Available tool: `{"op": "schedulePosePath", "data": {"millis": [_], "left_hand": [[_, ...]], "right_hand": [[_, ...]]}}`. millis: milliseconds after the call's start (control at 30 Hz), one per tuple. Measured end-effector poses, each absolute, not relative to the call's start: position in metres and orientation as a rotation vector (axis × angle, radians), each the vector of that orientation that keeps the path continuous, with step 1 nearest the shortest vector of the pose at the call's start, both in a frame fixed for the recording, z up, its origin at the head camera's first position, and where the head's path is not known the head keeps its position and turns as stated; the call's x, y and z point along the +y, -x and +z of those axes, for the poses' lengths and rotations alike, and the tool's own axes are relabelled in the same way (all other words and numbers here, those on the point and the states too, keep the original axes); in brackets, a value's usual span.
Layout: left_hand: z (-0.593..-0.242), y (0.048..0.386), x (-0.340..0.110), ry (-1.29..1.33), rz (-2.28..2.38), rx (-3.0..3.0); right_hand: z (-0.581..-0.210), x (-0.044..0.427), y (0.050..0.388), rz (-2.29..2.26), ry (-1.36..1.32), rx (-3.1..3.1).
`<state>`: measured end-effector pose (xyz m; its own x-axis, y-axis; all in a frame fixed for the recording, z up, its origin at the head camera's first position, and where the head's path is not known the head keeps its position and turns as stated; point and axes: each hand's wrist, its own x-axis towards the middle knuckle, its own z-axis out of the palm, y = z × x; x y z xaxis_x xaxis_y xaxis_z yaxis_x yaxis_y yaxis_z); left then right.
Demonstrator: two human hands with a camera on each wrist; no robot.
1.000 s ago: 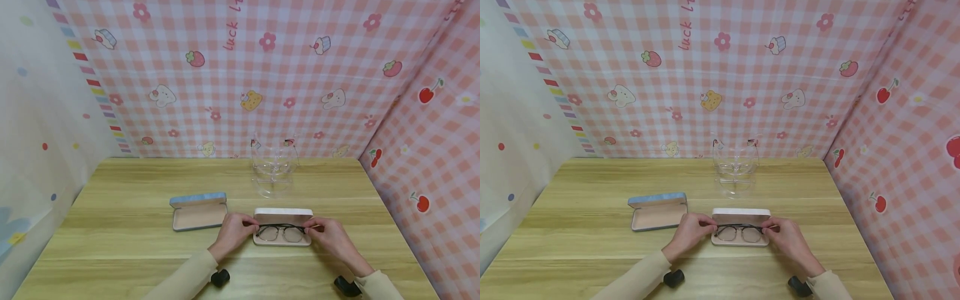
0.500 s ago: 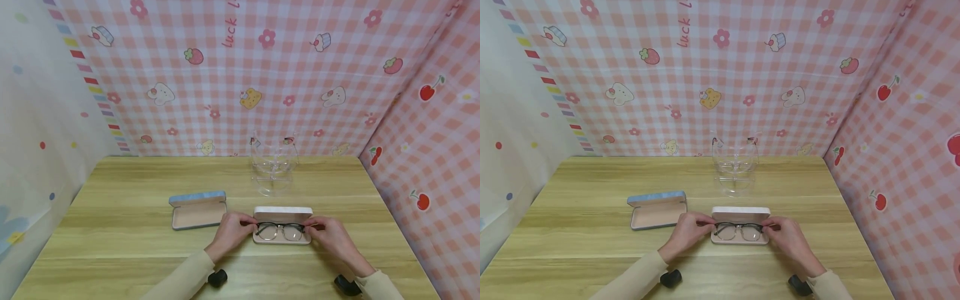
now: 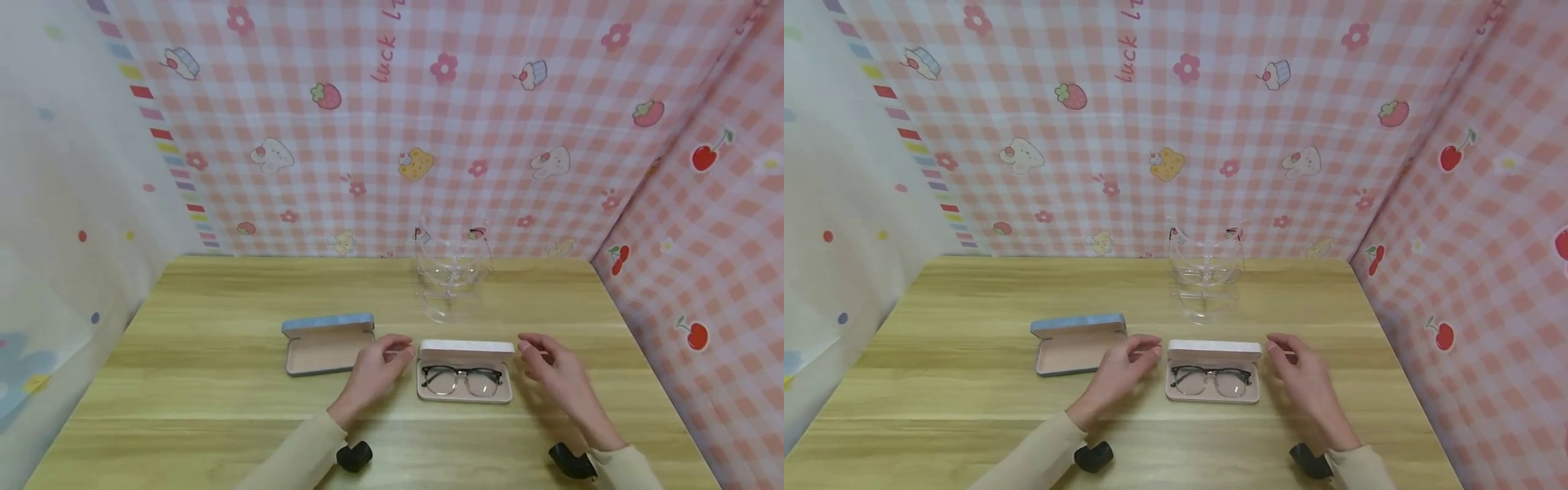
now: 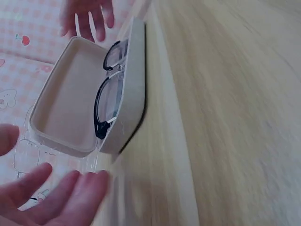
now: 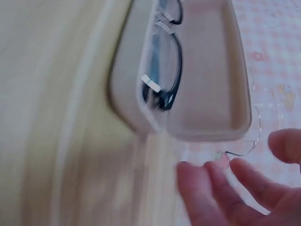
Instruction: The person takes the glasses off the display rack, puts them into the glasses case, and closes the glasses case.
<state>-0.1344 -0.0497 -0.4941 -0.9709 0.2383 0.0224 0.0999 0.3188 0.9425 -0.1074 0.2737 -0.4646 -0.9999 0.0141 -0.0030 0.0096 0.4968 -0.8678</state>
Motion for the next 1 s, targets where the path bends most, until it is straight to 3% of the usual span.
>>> {"op": "schedulePosePath", "data": {"millis": [433,1000], "left_hand": [[-0.492,0.140,-0.034,-0.111,1.787,2.099],[-0.493,0.141,-0.031,-0.045,1.895,1.984]], "right_hand": [[-0.470,0.262,0.114,1.909,0.053,-2.847],[-0.471,0.270,0.123,2.126,-0.199,-2.782]]}}
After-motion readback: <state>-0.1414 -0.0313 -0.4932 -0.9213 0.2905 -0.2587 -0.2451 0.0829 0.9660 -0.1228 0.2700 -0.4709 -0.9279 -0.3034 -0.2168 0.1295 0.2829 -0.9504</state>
